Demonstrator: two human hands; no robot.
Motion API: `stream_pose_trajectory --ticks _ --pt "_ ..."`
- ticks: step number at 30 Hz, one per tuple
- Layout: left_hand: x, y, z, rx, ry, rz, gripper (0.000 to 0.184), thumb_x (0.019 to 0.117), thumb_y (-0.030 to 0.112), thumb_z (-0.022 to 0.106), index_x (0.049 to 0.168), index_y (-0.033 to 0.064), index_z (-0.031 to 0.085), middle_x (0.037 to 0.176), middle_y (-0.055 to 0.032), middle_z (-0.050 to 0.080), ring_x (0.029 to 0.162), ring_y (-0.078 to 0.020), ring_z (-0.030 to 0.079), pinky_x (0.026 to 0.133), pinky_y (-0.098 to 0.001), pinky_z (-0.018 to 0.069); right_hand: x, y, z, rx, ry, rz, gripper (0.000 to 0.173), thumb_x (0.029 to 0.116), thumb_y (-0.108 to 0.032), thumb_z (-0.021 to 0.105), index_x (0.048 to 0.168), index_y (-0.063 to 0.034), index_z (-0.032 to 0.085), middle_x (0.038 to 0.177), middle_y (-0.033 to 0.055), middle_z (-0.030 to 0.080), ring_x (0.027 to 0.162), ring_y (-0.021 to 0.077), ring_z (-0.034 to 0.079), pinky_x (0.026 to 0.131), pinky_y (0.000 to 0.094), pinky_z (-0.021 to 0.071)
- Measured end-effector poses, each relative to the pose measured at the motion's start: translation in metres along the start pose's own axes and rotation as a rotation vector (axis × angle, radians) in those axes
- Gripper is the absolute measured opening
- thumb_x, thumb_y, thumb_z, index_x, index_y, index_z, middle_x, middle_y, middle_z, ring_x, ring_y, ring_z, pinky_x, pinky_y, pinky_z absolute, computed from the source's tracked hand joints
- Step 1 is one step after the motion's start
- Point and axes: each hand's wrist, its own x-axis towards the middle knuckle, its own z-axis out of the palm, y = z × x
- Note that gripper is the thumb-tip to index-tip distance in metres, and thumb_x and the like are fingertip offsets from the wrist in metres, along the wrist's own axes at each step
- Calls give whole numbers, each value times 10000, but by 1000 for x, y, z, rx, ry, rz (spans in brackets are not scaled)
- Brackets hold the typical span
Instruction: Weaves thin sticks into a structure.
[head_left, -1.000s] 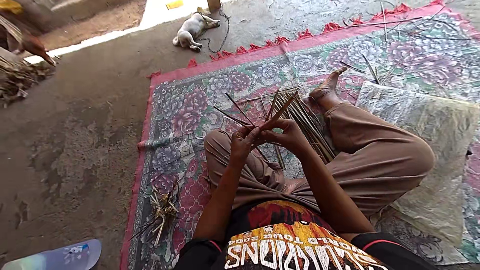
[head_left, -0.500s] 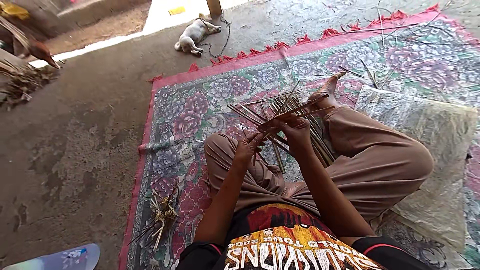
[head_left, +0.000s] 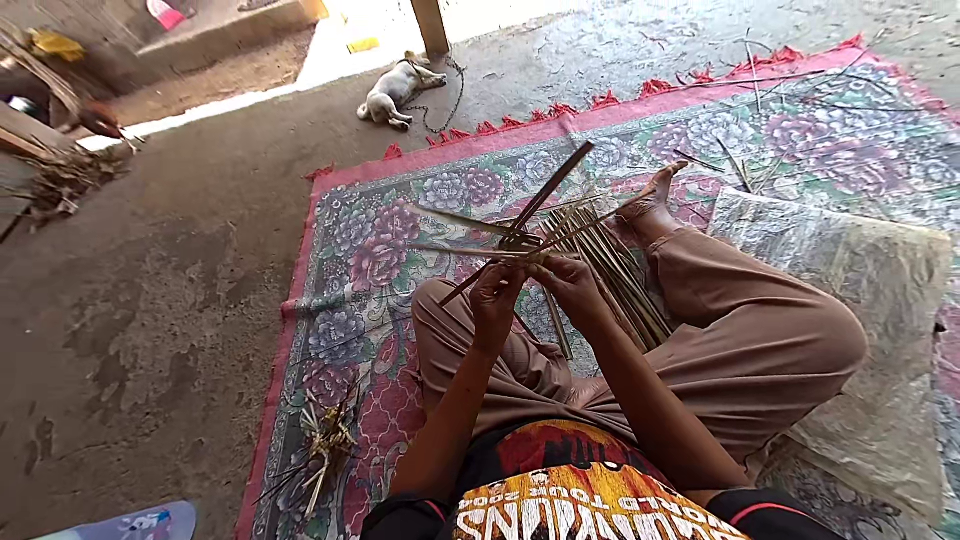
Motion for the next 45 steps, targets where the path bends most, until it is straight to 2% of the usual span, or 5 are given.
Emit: stream_pose_trajectory --ticks 12,22,31,40,45 --pt "10 26 -8 -267 -118 -675 115 995 7 600 1086 51 655 835 -34 688 665 -74 635 646 -224 559 6 16 -17 -452 16 -361 108 917 -101 728 991 -46 783 986 84 740 976 217 676 996 540 447" --pt "5 10 -8 29 -34 -409 104 982 100 664 1060 44 704 935 -9 686 801 -50 614 737 -237 517 3 19 -15 -479 -53 -185 170 981 -112 646 1029 -4 769 1009 140 728 1001 287 669 932 539 490" --pt "7 12 -6 -172 -52 -607 83 1006 93 630 993 30 683 785 -48 693 584 -64 603 523 -195 508 1 8 -12 -174 -111 1 181 1043 -88 556 1037 -1 714 802 6 683 686 4 594 670 209 511" --pt "11 19 -17 -148 -166 -584 62 981 -11 621 1026 7 659 859 -57 712 652 -94 666 618 -244 589 2 12 -13 -24 -125 48 108 971 -20 636 1065 -2 688 836 6 685 707 24 605 690 214 524" --pt "11 15 -21 218 -191 -236 74 944 30 694 1017 17 694 869 -45 698 671 -73 640 600 -225 550 0 7 -10 162 -118 154 119 987 -2 554 1051 -31 650 858 -2 680 763 59 654 774 257 573"
